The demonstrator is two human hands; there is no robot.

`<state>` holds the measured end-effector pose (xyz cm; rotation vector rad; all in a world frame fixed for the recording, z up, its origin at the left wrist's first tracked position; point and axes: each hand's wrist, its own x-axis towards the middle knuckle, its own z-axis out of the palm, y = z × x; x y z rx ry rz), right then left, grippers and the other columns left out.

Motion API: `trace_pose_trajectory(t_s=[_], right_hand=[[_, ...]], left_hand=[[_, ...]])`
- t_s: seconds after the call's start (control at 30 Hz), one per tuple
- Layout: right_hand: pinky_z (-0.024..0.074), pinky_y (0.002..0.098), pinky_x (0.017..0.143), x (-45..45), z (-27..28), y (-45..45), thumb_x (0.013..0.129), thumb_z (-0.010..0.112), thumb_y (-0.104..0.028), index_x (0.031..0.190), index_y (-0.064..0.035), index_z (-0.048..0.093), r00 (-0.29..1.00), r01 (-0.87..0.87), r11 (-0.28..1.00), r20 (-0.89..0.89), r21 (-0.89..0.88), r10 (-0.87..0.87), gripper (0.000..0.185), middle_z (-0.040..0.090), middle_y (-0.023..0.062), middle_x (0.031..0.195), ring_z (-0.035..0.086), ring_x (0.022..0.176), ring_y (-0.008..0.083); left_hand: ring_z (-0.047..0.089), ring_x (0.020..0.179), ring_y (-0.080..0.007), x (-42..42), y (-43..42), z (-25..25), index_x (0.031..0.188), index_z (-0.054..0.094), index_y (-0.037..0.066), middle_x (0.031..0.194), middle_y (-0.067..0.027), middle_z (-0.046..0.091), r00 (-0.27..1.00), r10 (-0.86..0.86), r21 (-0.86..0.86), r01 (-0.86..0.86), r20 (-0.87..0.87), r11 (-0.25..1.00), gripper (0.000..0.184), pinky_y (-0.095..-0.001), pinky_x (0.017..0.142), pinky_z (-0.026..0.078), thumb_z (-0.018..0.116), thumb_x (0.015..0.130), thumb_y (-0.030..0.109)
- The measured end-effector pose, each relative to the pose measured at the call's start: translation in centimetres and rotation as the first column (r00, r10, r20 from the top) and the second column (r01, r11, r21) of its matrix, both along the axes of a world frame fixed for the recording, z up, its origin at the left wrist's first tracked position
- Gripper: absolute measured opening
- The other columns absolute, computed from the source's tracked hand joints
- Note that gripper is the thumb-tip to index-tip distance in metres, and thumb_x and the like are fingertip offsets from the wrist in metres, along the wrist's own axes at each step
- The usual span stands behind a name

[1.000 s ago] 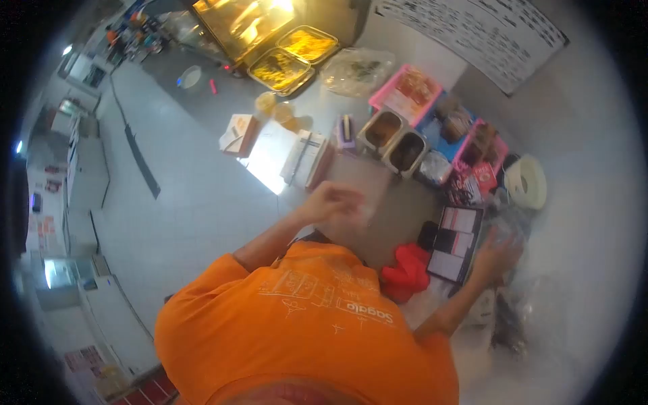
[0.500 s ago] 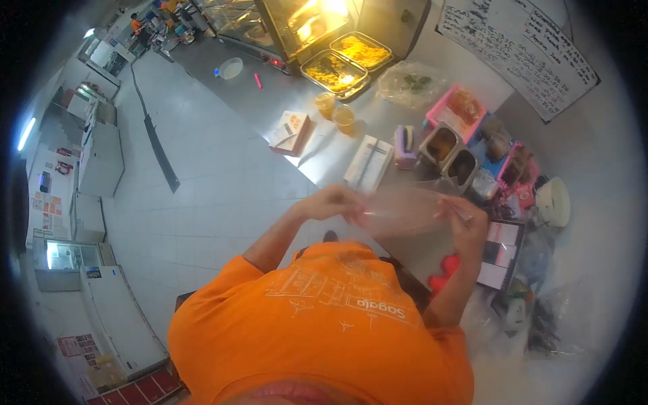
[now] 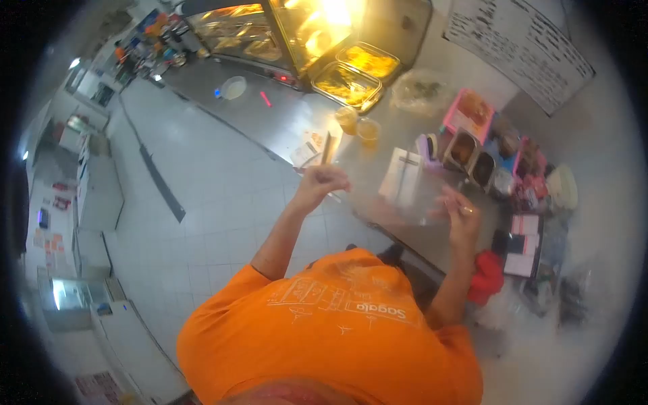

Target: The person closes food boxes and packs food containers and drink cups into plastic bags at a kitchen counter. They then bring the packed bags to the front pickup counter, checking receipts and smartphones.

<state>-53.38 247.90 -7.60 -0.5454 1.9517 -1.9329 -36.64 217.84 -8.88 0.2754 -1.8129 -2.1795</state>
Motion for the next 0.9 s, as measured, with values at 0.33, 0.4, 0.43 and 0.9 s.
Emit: trace_pose_trajectory(t_s=[0.33, 0.4, 0.43, 0.9], right_hand=[[0.0573, 0.0292, 0.062, -0.2, -1.6, 2.9, 0.099, 0.056, -0.019, 0.129, -0.0010, 0.058, 0.960, 0.237, 0.971, 0.165, -0.039, -0.228, 0.035, 0.069, 0.0135, 0.108, 0.071, 0.079, 0.0211], [0.0572, 0.0290, 0.062, -1.2, -3.3, 4.8, 0.099, 0.056, -0.019, 0.128, -0.0013, 0.059, 0.941, 0.280, 0.959, 0.205, -0.028, -0.269, 0.034, 0.069, 0.0135, 0.109, 0.071, 0.080, 0.0205], [0.0572, 0.0288, 0.062, -1.7, -4.4, 5.6, 0.099, 0.056, -0.018, 0.128, -0.0015, 0.060, 0.931, 0.298, 0.954, 0.226, -0.023, -0.285, 0.034, 0.068, 0.0135, 0.109, 0.071, 0.081, 0.0202], [0.0580, 0.0279, 0.064, -9.4, -5.2, 21.6, 0.097, 0.059, -0.017, 0.120, 0.0017, 0.064, 0.817, 0.550, 0.819, 0.098, 0.162, -0.568, 0.030, 0.069, 0.0113, 0.105, 0.070, 0.077, 0.0197]], left_hand=[[0.062, 0.100, -0.0196, -6.3, 3.3, -2.1, 0.122, 0.054, -0.004, 0.108, -0.0109, 0.062, 0.972, -0.190, 0.445, 0.112, 0.135, 0.888, 0.036, -0.0387, 0.090, 0.056, 0.064, 0.093, 0.014], [0.064, 0.091, -0.0178, -7.9, 4.4, -4.3, 0.122, 0.058, -0.003, 0.103, -0.0096, 0.066, 0.945, -0.277, 0.343, 0.206, 0.172, 0.916, 0.035, -0.0327, 0.083, 0.055, 0.064, 0.091, 0.012], [0.065, 0.086, -0.0169, -8.7, 5.0, -6.0, 0.121, 0.059, -0.003, 0.100, -0.0090, 0.068, 0.930, -0.314, 0.291, 0.251, 0.193, 0.923, 0.035, -0.0298, 0.079, 0.054, 0.064, 0.090, 0.011], [0.043, 0.130, -0.0409, -23.9, 23.0, -24.6, 0.143, 0.033, -0.006, 0.141, -0.0318, 0.040, 0.943, -0.014, -0.548, 0.205, 0.331, 0.811, 0.076, -0.0423, 0.108, 0.037, 0.071, 0.083, 0.022]])
